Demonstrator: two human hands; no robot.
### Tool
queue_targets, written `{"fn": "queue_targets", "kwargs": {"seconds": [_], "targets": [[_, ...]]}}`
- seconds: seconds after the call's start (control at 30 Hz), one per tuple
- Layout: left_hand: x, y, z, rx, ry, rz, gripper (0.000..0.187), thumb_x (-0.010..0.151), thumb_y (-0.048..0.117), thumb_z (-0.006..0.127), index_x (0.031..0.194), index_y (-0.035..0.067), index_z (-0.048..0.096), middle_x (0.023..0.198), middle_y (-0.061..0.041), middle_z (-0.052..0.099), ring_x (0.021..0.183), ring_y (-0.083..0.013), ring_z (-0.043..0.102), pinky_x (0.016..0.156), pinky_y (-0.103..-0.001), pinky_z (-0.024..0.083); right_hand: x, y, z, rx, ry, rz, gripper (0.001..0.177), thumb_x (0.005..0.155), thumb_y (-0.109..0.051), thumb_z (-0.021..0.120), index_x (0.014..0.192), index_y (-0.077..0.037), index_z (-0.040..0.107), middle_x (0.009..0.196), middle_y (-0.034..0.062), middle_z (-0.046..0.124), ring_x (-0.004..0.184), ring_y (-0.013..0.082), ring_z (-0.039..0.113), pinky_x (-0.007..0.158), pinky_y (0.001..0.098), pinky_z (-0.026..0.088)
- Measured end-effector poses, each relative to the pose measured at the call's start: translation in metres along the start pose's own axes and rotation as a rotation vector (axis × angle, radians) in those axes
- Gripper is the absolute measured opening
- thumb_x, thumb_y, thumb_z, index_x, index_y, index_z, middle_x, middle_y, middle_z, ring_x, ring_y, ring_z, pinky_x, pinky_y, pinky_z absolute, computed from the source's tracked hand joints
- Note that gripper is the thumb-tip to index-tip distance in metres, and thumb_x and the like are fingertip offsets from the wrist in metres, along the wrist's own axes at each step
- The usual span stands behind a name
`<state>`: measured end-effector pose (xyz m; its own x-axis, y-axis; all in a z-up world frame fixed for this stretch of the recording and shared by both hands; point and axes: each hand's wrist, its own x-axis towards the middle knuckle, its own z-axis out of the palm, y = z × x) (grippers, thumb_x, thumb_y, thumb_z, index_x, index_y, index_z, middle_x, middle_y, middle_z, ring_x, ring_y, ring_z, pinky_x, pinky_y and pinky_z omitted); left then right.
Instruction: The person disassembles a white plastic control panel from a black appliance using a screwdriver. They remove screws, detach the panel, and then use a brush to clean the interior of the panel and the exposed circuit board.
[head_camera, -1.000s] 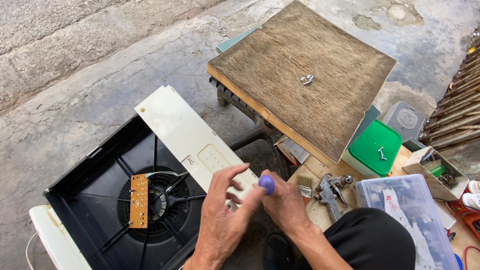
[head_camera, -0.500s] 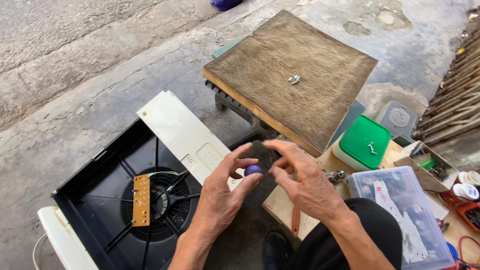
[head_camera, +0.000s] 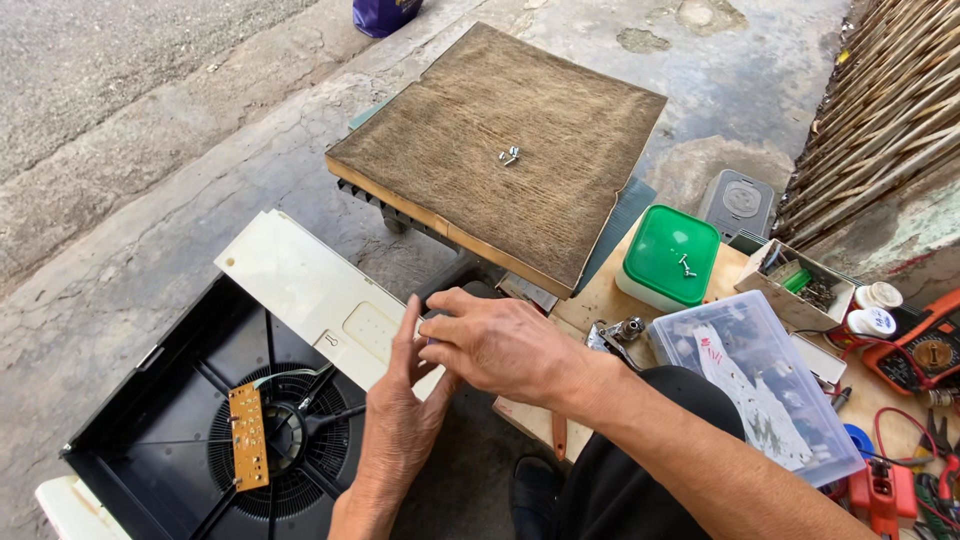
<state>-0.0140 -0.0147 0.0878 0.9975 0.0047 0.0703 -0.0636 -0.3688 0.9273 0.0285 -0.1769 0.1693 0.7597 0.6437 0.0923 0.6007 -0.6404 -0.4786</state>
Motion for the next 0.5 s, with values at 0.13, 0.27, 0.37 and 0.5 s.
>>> {"fn": "queue_targets", "kwargs": {"seconds": [0.13, 0.27, 0.37, 0.5], "targets": [[0.010, -0.042, 0.019, -0.008, -0.073, 0.042, 0.033, 0.091, 0.020, 0.072, 0.121, 0.014, 0.062, 0.119, -0.003, 0.075, 0.103, -0.0097, 0.071, 0.087, -0.030, 0.054, 0.003, 0.015, 0.015, -0.136, 0.056, -0.172, 0.017, 0.102, -0.029, 0.057, 0.100, -0.013, 0.064, 0.104, 0.0067, 0.059, 0.081, 0.0327, 0.066, 0.062, 0.0498, 0.052], [0.019, -0.063, 0.028, -0.035, -0.105, 0.007, 0.006, 0.091, 0.012, 0.071, 0.086, 0.010, 0.070, 0.077, 0.005, 0.072, 0.081, -0.0027, 0.051, 0.070, -0.026, 0.050, 0.010, 0.022, 0.006, -0.204, -0.151, -0.218, 0.019, 0.102, -0.020, 0.047, 0.096, -0.012, 0.064, 0.105, 0.0040, 0.064, 0.087, 0.0296, 0.059, 0.081, 0.0453, 0.047], [0.026, -0.073, 0.034, 0.009, -0.096, 0.036, 0.006, 0.090, 0.014, 0.071, 0.091, 0.012, 0.076, 0.078, 0.008, 0.073, 0.081, -0.0018, 0.053, 0.071, -0.027, 0.050, 0.012, 0.022, -0.005, -0.188, -0.253, -0.294, 0.027, 0.085, -0.006, 0.054, 0.103, -0.017, 0.071, 0.119, 0.0007, 0.069, 0.091, 0.0261, 0.058, 0.081, 0.0402, 0.048], [0.028, -0.090, 0.044, 0.009, -0.046, 0.135, 0.019, 0.089, 0.015, 0.074, 0.071, 0.013, 0.069, 0.073, 0.009, 0.057, 0.077, -0.0049, 0.048, 0.065, -0.028, 0.046, 0.015, 0.015, -0.009, -0.054, -0.245, -0.418, 0.042, 0.077, 0.002, 0.050, 0.109, -0.017, 0.070, 0.109, -0.0006, 0.072, 0.090, 0.0236, 0.062, 0.086, 0.0359, 0.042]]}}
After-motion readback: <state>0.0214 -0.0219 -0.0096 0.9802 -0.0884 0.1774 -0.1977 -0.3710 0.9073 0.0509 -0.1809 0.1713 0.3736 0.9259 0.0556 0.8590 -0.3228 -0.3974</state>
